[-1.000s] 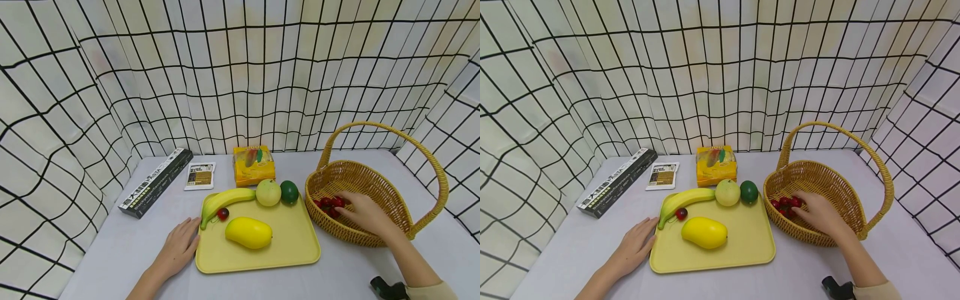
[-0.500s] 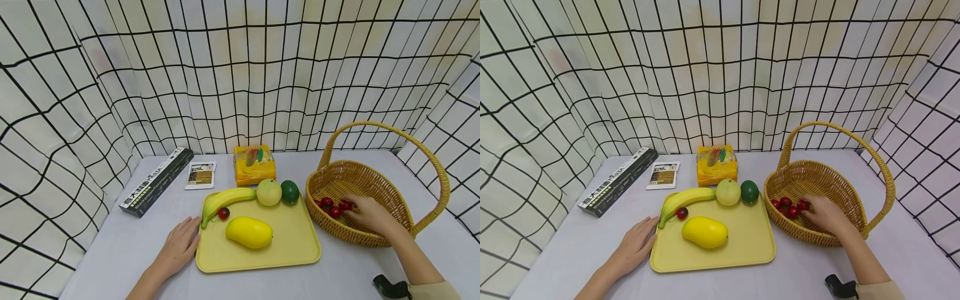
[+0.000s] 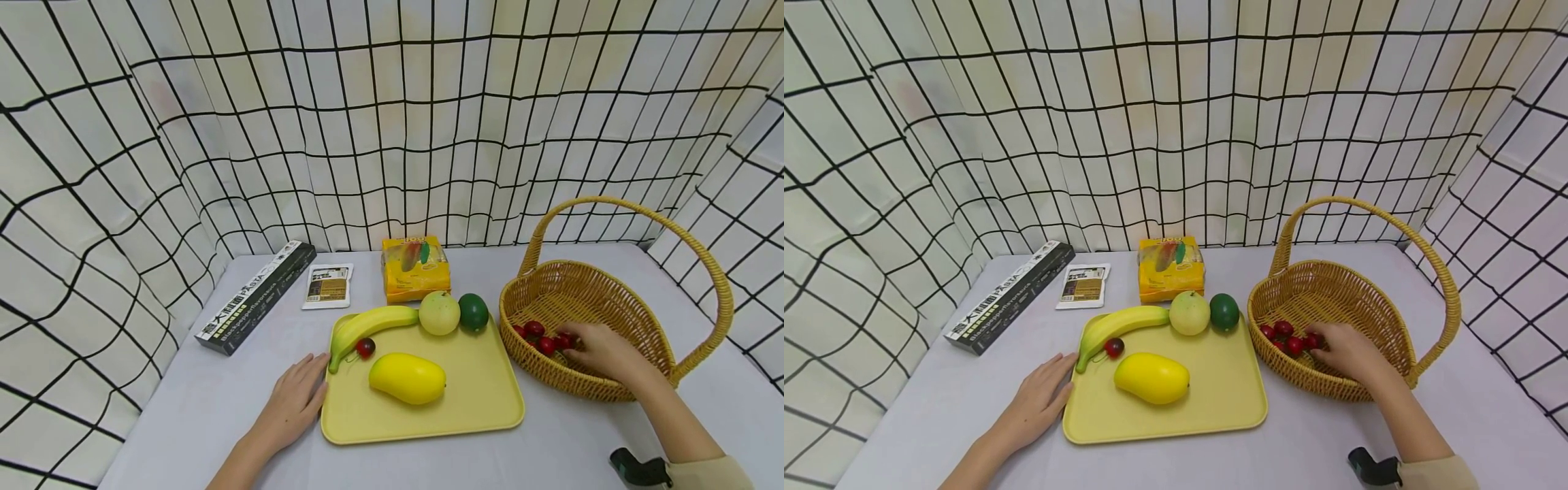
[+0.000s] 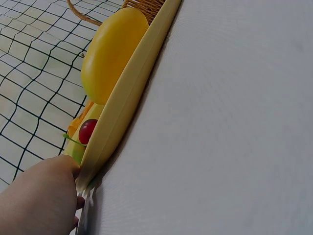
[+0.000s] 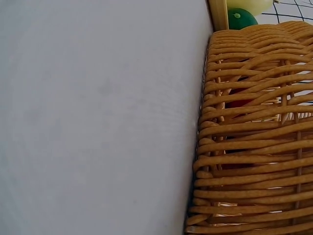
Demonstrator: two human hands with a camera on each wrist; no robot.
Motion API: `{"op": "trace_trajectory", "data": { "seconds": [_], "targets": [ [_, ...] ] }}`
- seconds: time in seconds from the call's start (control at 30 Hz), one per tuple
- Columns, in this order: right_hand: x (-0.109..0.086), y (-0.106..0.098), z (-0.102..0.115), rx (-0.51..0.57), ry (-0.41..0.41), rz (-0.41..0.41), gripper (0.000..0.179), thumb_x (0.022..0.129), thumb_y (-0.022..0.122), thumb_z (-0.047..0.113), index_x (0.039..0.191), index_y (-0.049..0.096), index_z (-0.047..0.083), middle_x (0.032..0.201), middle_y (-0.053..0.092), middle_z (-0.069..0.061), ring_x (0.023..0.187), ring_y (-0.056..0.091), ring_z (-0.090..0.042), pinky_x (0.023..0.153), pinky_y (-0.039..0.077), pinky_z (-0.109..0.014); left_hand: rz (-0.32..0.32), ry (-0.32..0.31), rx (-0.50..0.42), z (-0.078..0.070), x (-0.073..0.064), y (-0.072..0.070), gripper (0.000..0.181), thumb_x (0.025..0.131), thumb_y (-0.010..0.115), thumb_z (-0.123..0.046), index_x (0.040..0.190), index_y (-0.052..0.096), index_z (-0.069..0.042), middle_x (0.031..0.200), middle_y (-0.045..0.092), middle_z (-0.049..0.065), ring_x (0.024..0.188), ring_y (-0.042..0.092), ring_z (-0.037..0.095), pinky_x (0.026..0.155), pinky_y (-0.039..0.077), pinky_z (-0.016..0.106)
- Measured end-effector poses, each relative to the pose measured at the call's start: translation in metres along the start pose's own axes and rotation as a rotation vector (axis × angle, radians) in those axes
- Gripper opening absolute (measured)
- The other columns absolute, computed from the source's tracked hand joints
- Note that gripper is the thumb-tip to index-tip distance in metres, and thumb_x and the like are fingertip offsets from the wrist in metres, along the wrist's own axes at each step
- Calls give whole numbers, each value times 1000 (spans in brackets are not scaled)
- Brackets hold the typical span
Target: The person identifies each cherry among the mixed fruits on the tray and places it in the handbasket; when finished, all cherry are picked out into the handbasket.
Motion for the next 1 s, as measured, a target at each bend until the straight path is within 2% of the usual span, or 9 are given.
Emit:
{"op": "trace_trajectory", "data": {
  "seconds": [0.3, 0.57, 0.8, 1.0],
  "targets": [
    [1, 2, 1, -13, 12, 28, 33, 76, 69, 4, 108, 61, -2, 93, 65, -15, 77, 62, -27, 62, 54, -39, -3, -6, 7, 0, 0, 0, 49, 95, 46, -24, 140, 36, -8, 139, 42, 10, 132, 29, 30, 106, 20, 53],
    [0, 4, 1, 17, 46, 49, 35, 75, 70, 5, 109, 61, 0, 93, 65, -14, 74, 60, -22, 59, 52, -35, -10, 2, 3, -1, 0, 0, 49, 95, 46, -24, 140, 36, -8, 140, 41, 10, 132, 29, 30, 106, 20, 52],
    [0, 6, -1, 50, 60, 49, 36, 75, 71, 7, 109, 62, 2, 85, 63, -5, 70, 57, -17, 56, 49, -31, -45, 30, 20, 1, -1, 1, 48, 94, 48, -22, 139, 39, -6, 137, 44, 11, 130, 32, 32, 105, 23, 53],
    [-1, 6, -1, 81, 57, 46, 37, 74, 71, 4, 109, 62, 1, 90, 64, -7, 78, 60, -23, 60, 52, -34, -31, 18, 15, -1, -1, 0, 48, 95, 47, -23, 139, 38, -7, 138, 43, 11, 130, 31, 31, 105, 22, 52]
  ]
}}
Point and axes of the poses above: each hand's wrist, its own x-axis towards the middle knuckle, its own y-axis out of the palm, z = x × y, the point moved 2 cm from there along x, towards the middle knuckle
